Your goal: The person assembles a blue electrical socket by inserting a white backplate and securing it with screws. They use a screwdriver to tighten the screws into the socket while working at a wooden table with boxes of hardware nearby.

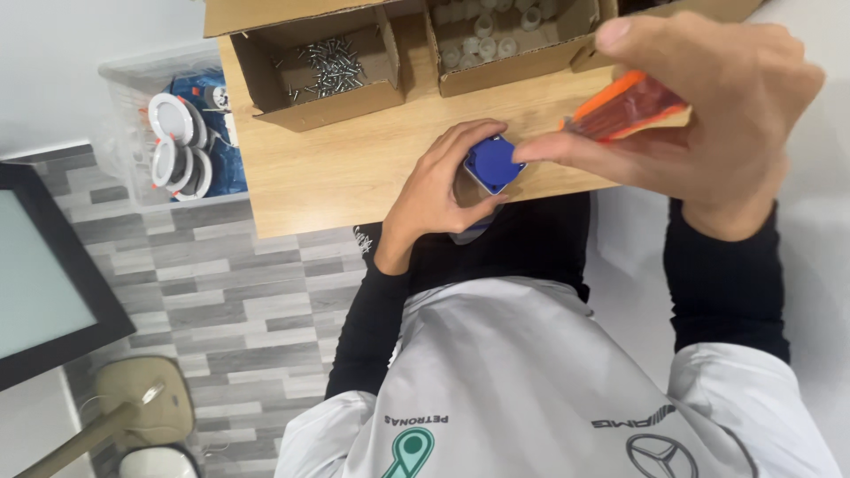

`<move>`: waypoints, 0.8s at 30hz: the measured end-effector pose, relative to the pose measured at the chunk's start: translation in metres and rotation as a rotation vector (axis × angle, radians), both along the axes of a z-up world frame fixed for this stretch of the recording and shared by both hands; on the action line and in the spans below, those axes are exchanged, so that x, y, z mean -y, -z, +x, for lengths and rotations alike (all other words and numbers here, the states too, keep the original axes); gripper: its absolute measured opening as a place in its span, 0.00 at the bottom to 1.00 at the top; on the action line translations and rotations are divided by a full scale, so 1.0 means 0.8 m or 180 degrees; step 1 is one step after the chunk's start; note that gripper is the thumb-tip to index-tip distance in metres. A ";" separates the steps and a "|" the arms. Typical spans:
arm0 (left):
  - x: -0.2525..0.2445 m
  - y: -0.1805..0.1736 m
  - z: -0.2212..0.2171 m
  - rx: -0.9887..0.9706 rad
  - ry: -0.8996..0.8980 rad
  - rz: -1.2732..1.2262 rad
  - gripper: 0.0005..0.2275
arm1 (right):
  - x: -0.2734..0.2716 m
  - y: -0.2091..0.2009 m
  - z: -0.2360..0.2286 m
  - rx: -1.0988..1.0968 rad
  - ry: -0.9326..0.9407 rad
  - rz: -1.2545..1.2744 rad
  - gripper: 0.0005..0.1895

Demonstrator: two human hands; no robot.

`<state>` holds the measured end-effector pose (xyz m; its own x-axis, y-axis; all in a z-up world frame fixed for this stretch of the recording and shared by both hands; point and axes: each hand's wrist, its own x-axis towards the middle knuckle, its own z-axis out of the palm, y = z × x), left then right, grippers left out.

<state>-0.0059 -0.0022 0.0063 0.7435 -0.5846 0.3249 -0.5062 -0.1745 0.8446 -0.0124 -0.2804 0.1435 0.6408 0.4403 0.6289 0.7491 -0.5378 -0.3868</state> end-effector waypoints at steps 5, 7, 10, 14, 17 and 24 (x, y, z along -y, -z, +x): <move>-0.002 -0.004 -0.003 -0.0023 0.0009 0.0054 0.32 | -0.002 -0.032 -0.012 0.0049 -0.0045 -0.0064 0.46; -0.002 -0.005 -0.004 -0.0041 -0.0007 0.0044 0.32 | -0.001 -0.066 -0.015 -0.1002 -0.0494 -0.0278 0.36; -0.002 -0.007 -0.006 -0.0036 -0.0031 0.0034 0.32 | 0.012 -0.073 0.002 -0.1696 -0.1719 0.0176 0.40; -0.002 -0.004 -0.010 -0.0017 -0.0020 0.0070 0.32 | 0.001 -0.076 -0.012 -0.1510 -0.1243 0.0251 0.35; -0.001 -0.005 -0.009 -0.0001 -0.0023 0.0006 0.32 | 0.003 -0.060 -0.009 -0.0990 -0.1049 0.0068 0.35; 0.000 -0.010 -0.015 -0.0039 -0.0039 0.0015 0.31 | 0.015 0.001 -0.011 0.0370 0.0481 -0.0680 0.41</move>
<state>-0.0181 -0.0024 0.0140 0.7545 -0.5769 0.3130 -0.4937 -0.1847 0.8498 -0.0214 -0.2922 0.1431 0.6383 0.4757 0.6052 0.6869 -0.7068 -0.1689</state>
